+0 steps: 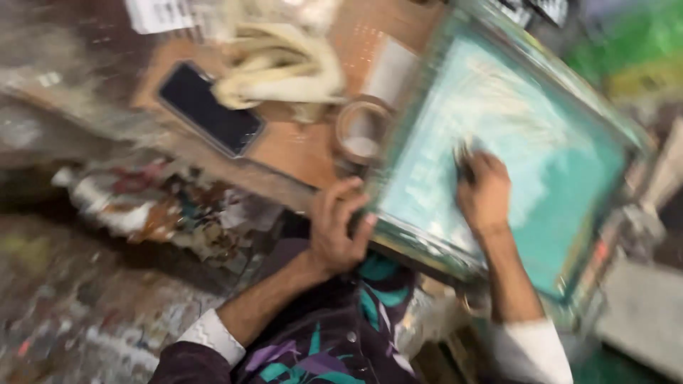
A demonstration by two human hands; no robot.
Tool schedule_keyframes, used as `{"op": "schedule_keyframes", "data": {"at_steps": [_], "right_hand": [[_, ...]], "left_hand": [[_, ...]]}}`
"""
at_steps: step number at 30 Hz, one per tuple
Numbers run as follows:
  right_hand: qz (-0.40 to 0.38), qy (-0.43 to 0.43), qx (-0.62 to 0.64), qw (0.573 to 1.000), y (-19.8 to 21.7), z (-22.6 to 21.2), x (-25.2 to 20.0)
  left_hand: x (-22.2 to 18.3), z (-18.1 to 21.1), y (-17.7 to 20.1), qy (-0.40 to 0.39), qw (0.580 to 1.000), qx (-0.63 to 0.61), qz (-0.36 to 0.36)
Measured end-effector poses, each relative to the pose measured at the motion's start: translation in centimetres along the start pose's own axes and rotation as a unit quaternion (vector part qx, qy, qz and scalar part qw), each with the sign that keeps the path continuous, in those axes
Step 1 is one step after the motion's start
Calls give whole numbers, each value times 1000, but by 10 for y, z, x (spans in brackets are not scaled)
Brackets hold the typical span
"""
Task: Cleaning ink residues from a screen printing frame using a cloth and solvent.
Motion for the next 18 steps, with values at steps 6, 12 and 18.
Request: {"op": "schedule_keyframes", "data": {"at_steps": [6,12,18], "right_hand": [[91,-82,166,978,33,-93,20],[-203,216,394,870,-6,-310,-6],[-203,204,78,955,-100,-299,101]], "left_hand": [[-35,-17,66,-42,999,0,20],[-116,-34,72,-131,986,-82,-60],[-79,-18,101,-111,988,-73,-84]]}}
Point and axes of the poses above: each hand's wrist, its own x-axis towards the middle knuckle, its own y-axis out of the back of the hand, z = x × y, the point moved 1 cm from there along x, towards the middle knuckle, and after that the axes turned 13 degrees about z, right-handed, at the moved point
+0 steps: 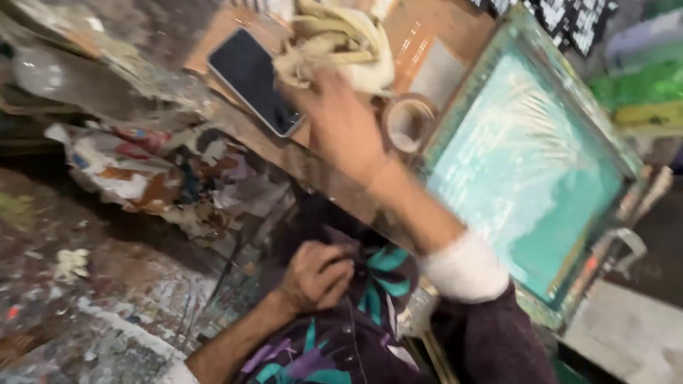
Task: Cleaning ink residues from a screen printing frame using a cloth and solvent.
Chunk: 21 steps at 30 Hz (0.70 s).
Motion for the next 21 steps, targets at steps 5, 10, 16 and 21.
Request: {"op": "schedule_keyframes", "data": {"at_steps": [5,10,16,21], "right_hand": [[73,50,-144,986,-89,147,66],[212,-72,68,972,24,160,38],[262,-358,336,831,102,47,-98],[373,-367,537,661,52,19,-177]], "left_hand": [[42,-7,11,-4,1000,14,5],[86,-13,16,-9,996,68,59],[195,-3,-40,-39,989,36,135],[155,-28,-103,79,985,-118,95]]}}
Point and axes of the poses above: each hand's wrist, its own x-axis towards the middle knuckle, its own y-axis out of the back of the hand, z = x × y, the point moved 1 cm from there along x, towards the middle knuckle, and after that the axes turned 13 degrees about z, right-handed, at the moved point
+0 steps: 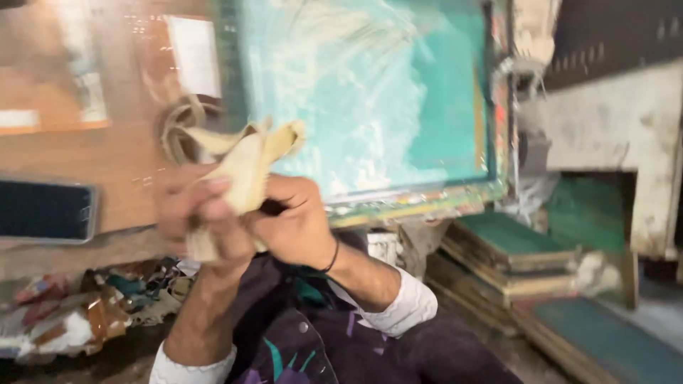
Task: Cleaning ink residues from a screen printing frame using a cloth and solvent.
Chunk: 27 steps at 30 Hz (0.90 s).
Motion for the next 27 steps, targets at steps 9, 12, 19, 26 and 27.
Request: {"op": "schedule_keyframes", "data": {"at_steps": [9,12,19,26,27], "right_hand": [[-139,135,-283,939,65,-51,21],[-106,240,-411,873,84,-100,26],[-80,218,-261,937,135,-41,58],[169,264,-247,917,308,-41,212],[236,208,-194,929,335,-26,234]], "left_hand": [[-9,-84,-46,-9,994,57,92],[27,-19,-61,-150,914,326,-192],[39,62,-70,23,943,51,-329],[-18,1,18,14,972,183,-143],[-30,1,21,59,967,197,-151]]}}
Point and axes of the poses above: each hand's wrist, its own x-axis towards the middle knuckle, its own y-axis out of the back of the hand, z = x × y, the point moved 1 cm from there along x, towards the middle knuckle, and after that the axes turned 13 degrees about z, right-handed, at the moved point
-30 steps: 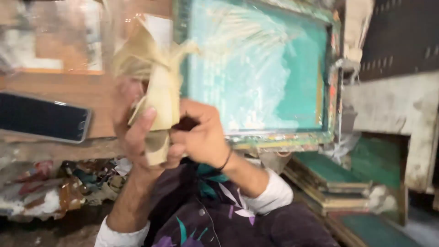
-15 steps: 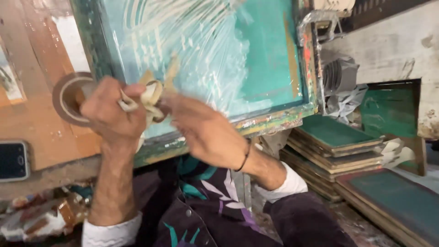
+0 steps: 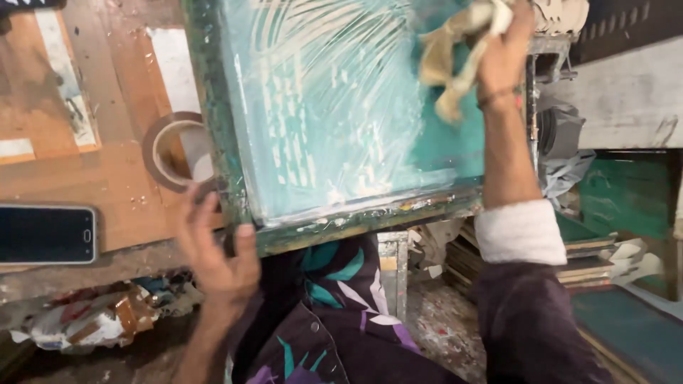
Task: Cleaning ink residues from a screen printing frame using a cloth and solvent.
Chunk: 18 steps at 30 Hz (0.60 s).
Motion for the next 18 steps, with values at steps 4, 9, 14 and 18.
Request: {"op": "schedule_keyframes", "data": {"at_steps": [4,9,14,18], "right_hand": [[-17,244,-614,751,-48,219,6],[-62,229,-411,880,-201,89,-79],[-253,234,-235,909,-213,-56,-185],[-443,194,-146,863,-158,-127,-217]], "left_hand": [[-12,6,-21,-11,999,29,38],[-19,-2,-24,-26,996,-3,85],[-20,-4,-22,-46,996,-2,81],[-25,-10,-23,-26,996,-44,70]]}}
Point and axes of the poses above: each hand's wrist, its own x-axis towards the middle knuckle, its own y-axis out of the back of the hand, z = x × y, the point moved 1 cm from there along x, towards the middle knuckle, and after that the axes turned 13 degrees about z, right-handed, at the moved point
